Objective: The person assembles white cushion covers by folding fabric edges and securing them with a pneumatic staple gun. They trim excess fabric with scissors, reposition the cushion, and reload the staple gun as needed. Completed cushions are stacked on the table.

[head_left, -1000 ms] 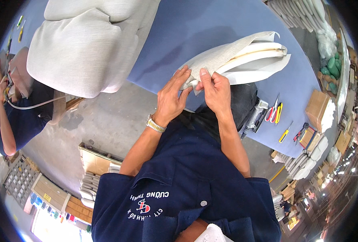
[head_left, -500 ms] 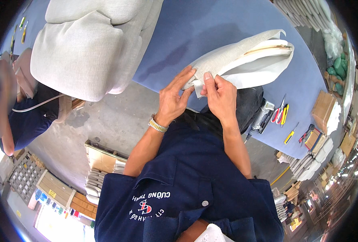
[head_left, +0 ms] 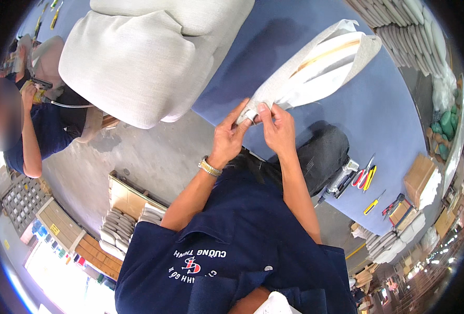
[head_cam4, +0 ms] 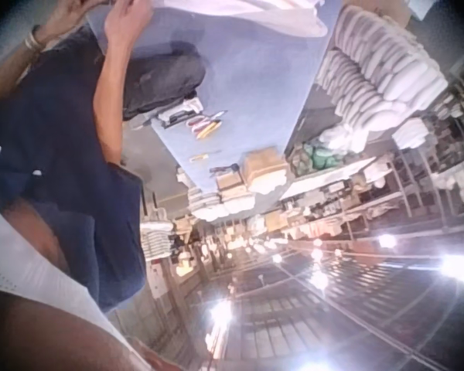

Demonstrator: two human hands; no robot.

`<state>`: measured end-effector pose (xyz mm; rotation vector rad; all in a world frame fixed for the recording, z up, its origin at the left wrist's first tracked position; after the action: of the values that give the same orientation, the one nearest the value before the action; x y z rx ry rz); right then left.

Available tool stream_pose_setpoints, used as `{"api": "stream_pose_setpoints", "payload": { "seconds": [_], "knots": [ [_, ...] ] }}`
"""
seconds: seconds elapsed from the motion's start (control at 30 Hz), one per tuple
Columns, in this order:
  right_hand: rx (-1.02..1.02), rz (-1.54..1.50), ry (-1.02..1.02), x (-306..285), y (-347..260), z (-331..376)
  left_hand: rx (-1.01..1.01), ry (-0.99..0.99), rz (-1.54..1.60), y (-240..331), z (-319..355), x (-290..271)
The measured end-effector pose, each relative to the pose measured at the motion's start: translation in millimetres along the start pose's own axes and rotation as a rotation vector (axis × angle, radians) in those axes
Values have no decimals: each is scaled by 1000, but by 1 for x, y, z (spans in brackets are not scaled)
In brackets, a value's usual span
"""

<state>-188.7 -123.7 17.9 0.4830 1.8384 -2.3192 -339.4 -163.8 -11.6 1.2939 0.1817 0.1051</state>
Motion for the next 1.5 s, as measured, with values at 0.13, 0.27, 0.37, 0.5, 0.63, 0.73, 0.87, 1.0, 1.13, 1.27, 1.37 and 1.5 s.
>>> {"api": "stream_pose_setpoints", "payload": {
  "seconds": [0.13,0.27,0.37,0.5,0.63,0.73,0.87,1.0,1.13,1.27,1.37,1.5],
  "knots": [
    [-19,-7,-30,1,7,-8,85,9,-24,1,-5,2],
    [-46,-26,-23,-1,13,-9,178,58,-142,7,-4,6],
    [-129,38,-32,-2,22,-7,191,153,-87,-11,2,10],
    [-109,62,-34,-9,33,-1,138,70,-45,3,12,8],
    [-37,72,-32,-10,33,6,-99,-18,204,2,5,11],
    [-43,-96,-31,-6,31,16,-135,-60,-77,7,1,13],
    [-31,-280,-3,-3,51,17,-92,-89,-53,3,-3,23],
    [-34,-237,-20,-24,52,19,97,-71,-142,-12,2,32],
    [-97,-233,-62,-34,62,22,285,-21,-200,-5,9,43],
    [-180,-339,-13,-27,52,24,-98,-25,33,6,18,50],
    [-258,-304,66,-38,62,32,-81,-2,-28,5,24,54],
    [-57,-504,22,-36,71,40,157,-36,-225,8,24,55]
  ]
}}
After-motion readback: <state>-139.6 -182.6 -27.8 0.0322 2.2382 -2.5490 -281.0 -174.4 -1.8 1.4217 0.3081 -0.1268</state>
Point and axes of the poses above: each hand's wrist, its own z-axis away from the middle knuckle, its own x-axis out of the palm, y = z × x, the point moved 2 cm from there along -z, towards the middle knuckle, and after that the axes turned 11 degrees about y, right-handed, at the moved point
